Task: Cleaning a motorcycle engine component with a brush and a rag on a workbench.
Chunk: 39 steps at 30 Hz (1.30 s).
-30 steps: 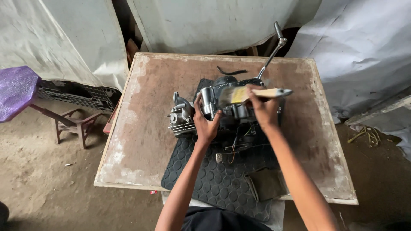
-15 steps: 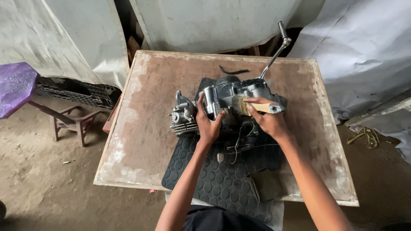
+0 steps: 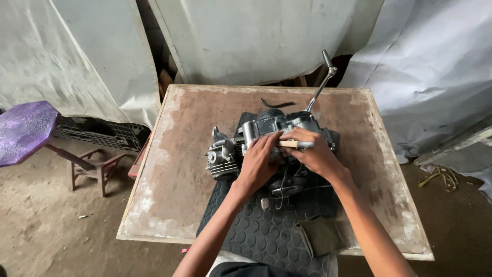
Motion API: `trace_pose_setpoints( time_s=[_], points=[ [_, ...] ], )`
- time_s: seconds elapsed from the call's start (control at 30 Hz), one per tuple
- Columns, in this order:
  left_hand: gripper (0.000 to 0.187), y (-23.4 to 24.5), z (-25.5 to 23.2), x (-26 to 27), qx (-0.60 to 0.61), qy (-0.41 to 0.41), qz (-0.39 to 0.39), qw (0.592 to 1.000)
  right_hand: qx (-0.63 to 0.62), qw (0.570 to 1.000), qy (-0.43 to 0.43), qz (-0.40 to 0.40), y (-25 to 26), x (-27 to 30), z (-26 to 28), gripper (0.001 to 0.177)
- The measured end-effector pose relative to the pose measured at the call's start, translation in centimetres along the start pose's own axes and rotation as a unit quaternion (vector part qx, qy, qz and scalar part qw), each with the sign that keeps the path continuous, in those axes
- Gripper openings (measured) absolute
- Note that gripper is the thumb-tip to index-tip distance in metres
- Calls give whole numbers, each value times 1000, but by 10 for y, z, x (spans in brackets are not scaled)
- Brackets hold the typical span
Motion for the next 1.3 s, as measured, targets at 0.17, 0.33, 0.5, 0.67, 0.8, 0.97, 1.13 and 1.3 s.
trace_pose_setpoints(
  time_s=[0.17,0.33,0.5,0.67,0.8,0.97,1.13,1.3],
  points=[
    [26,31,40,-40,13,65,10,998,-136,978,-138,-75,-3,2,-52,36],
    [30,57,50,-63,99,49,16,994,38,978,-170,-111,-60,13,-119,20],
    [54,29,58,-75,-35,146,183,972,301,936,-161,-82,-62,14,-93,34],
    [54,32,107,-97,-89,178,146,969,279,946,-150,-65,-55,11,-82,30],
    [62,53,103,-114,100,166,74,978,319,934,-152,-52,-59,12,-81,26],
    [69,44,82,-108,137,205,114,962,319,935,-145,-58,-59,12,-81,26],
    [78,36,117,-102,122,261,130,949,320,933,-161,-37,-64,12,-88,26],
    [55,13,178,-102,31,316,227,921,341,926,-160,-40,-65,11,-88,25]
  ],
)
Point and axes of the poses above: each hand's wrist, its own x-axis away from the middle knuckle, its own y-axis out of the back of the hand, z = x × y, the point moved 6 cm from there along -x, towards the middle knuckle, and after that the axes turned 13 degrees about x, right-handed, at the moved point
